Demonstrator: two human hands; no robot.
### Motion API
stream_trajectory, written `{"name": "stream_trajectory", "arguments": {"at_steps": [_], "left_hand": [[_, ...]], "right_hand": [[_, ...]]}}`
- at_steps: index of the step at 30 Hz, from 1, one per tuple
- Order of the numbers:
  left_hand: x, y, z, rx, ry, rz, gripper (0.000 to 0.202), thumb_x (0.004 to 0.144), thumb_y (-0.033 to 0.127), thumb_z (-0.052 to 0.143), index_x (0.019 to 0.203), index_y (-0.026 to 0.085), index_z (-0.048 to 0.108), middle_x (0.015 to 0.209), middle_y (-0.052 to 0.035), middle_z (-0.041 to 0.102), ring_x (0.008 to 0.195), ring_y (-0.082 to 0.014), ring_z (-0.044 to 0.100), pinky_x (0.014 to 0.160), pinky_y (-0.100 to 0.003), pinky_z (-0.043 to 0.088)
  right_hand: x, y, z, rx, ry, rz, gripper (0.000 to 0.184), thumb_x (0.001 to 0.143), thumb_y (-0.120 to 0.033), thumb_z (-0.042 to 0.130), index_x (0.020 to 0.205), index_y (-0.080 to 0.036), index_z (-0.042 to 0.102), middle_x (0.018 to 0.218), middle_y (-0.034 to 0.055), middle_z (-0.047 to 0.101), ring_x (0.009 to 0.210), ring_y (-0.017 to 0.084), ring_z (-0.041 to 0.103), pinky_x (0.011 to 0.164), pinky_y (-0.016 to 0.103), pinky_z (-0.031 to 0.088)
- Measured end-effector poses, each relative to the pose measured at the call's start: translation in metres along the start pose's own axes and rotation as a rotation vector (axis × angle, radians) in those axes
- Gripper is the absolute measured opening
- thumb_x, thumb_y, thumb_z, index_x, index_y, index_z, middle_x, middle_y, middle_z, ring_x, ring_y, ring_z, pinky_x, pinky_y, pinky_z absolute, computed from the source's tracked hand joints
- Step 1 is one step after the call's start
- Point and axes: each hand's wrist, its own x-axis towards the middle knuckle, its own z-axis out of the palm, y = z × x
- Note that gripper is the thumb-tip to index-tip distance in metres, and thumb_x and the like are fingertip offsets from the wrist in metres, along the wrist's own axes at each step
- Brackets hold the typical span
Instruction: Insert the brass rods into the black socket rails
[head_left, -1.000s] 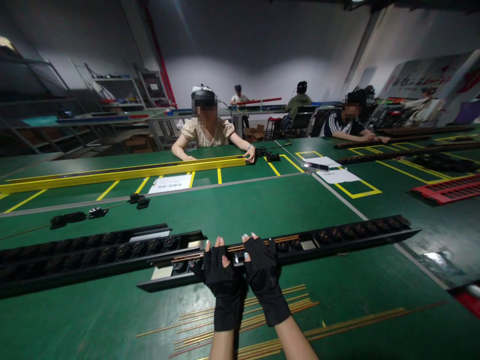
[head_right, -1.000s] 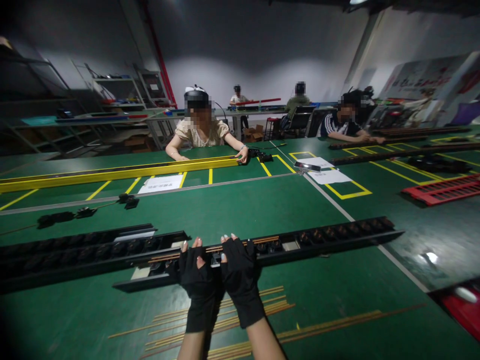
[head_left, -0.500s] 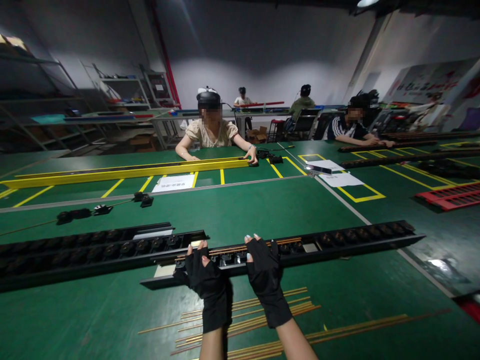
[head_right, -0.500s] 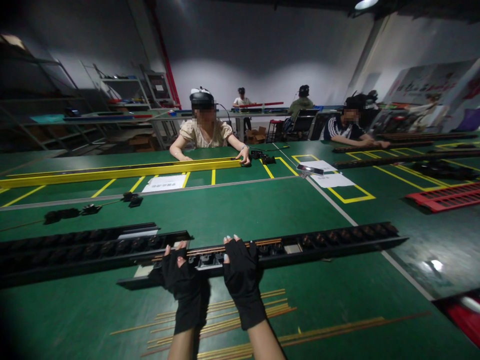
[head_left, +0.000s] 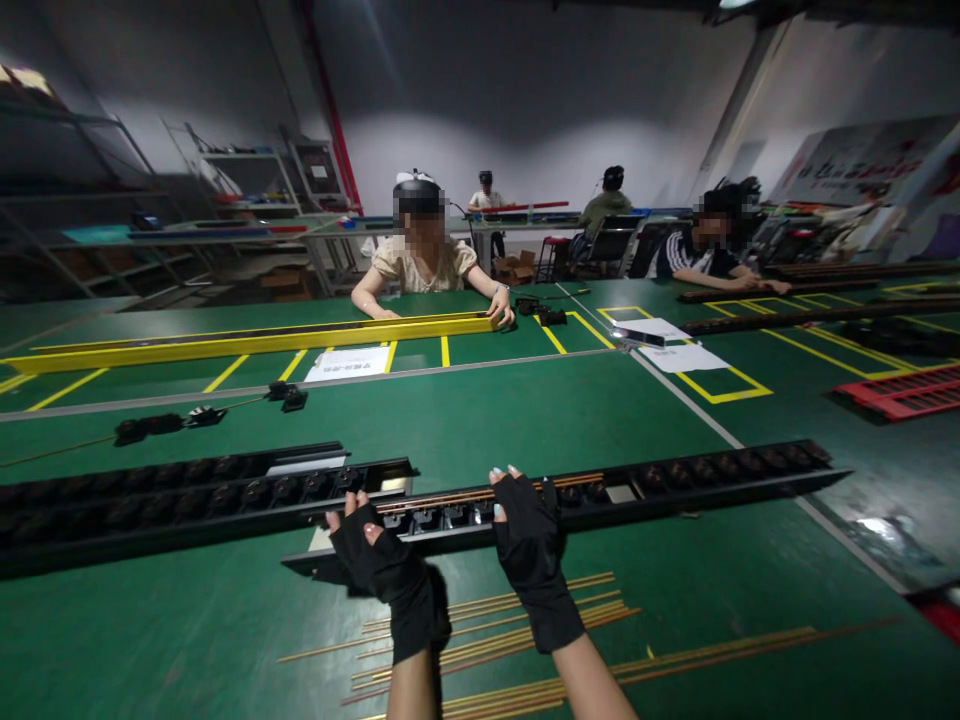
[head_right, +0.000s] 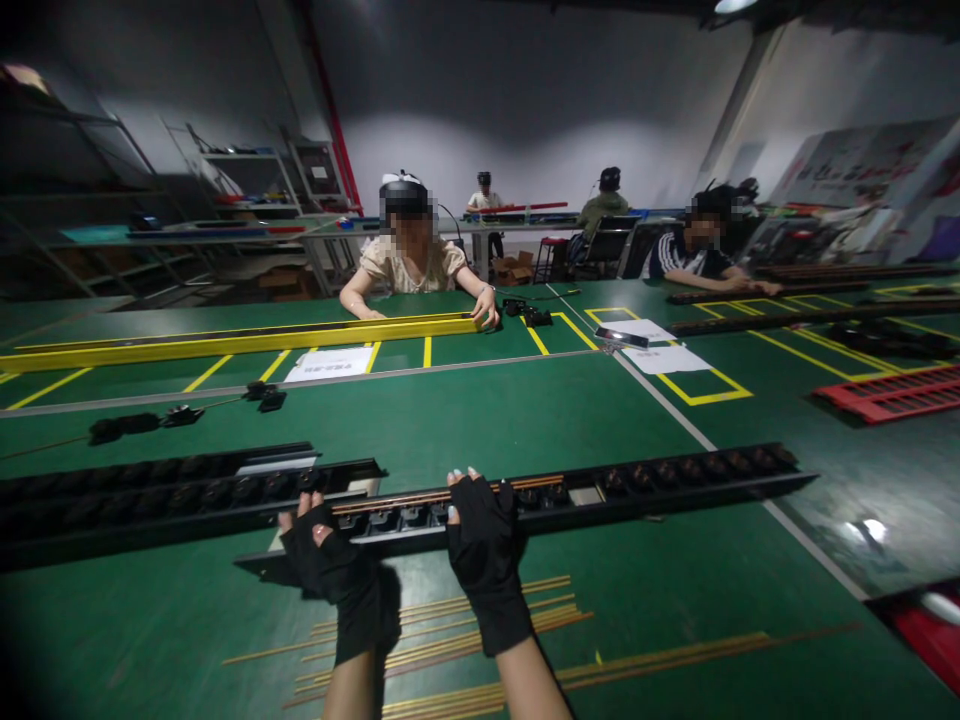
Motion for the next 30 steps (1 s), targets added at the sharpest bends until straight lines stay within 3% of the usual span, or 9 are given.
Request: {"name": "stream_trajectory", "arguments": {"at_steps": [5, 9, 12, 14, 17, 24, 30], "left_hand": [[0.0, -0.001, -0.001, -0.072, 0.068, -0.133, 0.052, 0.102, 0.039, 0.025, 0.133, 0.014, 0.058, 0.136, -0.0147, 0.062, 0.141, -0.024, 0.044, 0.121, -0.048, 0.033], [0.002, 0.004, -0.003, 0.019, 0.038, -0.03, 0.051, 0.101, 0.036, 0.026, 0.131, 0.013, 0.06, 0.14, -0.0156, 0.058, 0.146, -0.0276, 0.035, 0.122, -0.055, 0.029], [0.001, 0.01, -0.002, 0.056, -0.075, 0.064, 0.049, 0.101, 0.033, 0.027, 0.127, 0.015, 0.063, 0.133, -0.0157, 0.063, 0.146, -0.0294, 0.035, 0.121, -0.059, 0.028], [0.0, 0.013, -0.002, 0.06, -0.129, 0.077, 0.046, 0.1, 0.031, 0.028, 0.124, 0.016, 0.065, 0.127, -0.0142, 0.067, 0.143, -0.0279, 0.041, 0.119, -0.058, 0.03], [-0.002, 0.018, -0.001, 0.086, -0.113, 0.093, 0.045, 0.1, 0.029, 0.029, 0.124, 0.017, 0.064, 0.126, -0.0137, 0.068, 0.141, -0.0266, 0.043, 0.118, -0.057, 0.031], [-0.009, 0.013, 0.004, 0.059, -0.212, 0.263, 0.044, 0.099, 0.028, 0.03, 0.118, 0.016, 0.068, 0.118, -0.0139, 0.071, 0.138, -0.026, 0.048, 0.113, -0.05, 0.038], [-0.016, 0.021, 0.009, 0.012, -0.176, 0.265, 0.049, 0.1, 0.027, 0.024, 0.124, 0.014, 0.065, 0.122, -0.0147, 0.069, 0.138, -0.0241, 0.048, 0.112, -0.047, 0.039]], "right_hand": [[0.0, -0.001, -0.001, 0.004, -0.019, 0.019, 0.04, 0.097, -0.017, 0.042, 0.132, -0.024, 0.06, 0.127, 0.0017, 0.07, 0.13, 0.017, 0.055, 0.124, 0.04, 0.014], [0.0, -0.001, -0.001, -0.016, -0.019, 0.01, 0.042, 0.097, -0.018, 0.041, 0.134, -0.025, 0.059, 0.126, 0.0024, 0.07, 0.13, 0.017, 0.056, 0.124, 0.041, 0.014], [0.001, 0.0, -0.001, -0.027, -0.015, -0.002, 0.043, 0.097, -0.018, 0.041, 0.136, -0.025, 0.058, 0.126, 0.0032, 0.07, 0.13, 0.017, 0.056, 0.124, 0.041, 0.013], [0.002, -0.001, -0.002, -0.029, -0.011, -0.009, 0.043, 0.097, -0.018, 0.04, 0.135, -0.024, 0.058, 0.126, 0.0035, 0.07, 0.13, 0.017, 0.056, 0.124, 0.041, 0.013], [0.002, -0.001, -0.001, -0.014, -0.008, -0.002, 0.042, 0.097, -0.017, 0.04, 0.134, -0.023, 0.059, 0.126, 0.0032, 0.07, 0.131, 0.018, 0.056, 0.124, 0.041, 0.012], [0.0, 0.001, 0.002, -0.041, -0.009, -0.02, 0.047, 0.097, -0.019, 0.038, 0.141, -0.025, 0.053, 0.126, 0.005, 0.07, 0.13, 0.018, 0.056, 0.124, 0.043, 0.013], [0.0, 0.002, 0.001, -0.035, -0.008, -0.02, 0.046, 0.097, -0.019, 0.038, 0.14, -0.024, 0.054, 0.126, 0.0048, 0.07, 0.13, 0.018, 0.057, 0.124, 0.042, 0.013]]}}
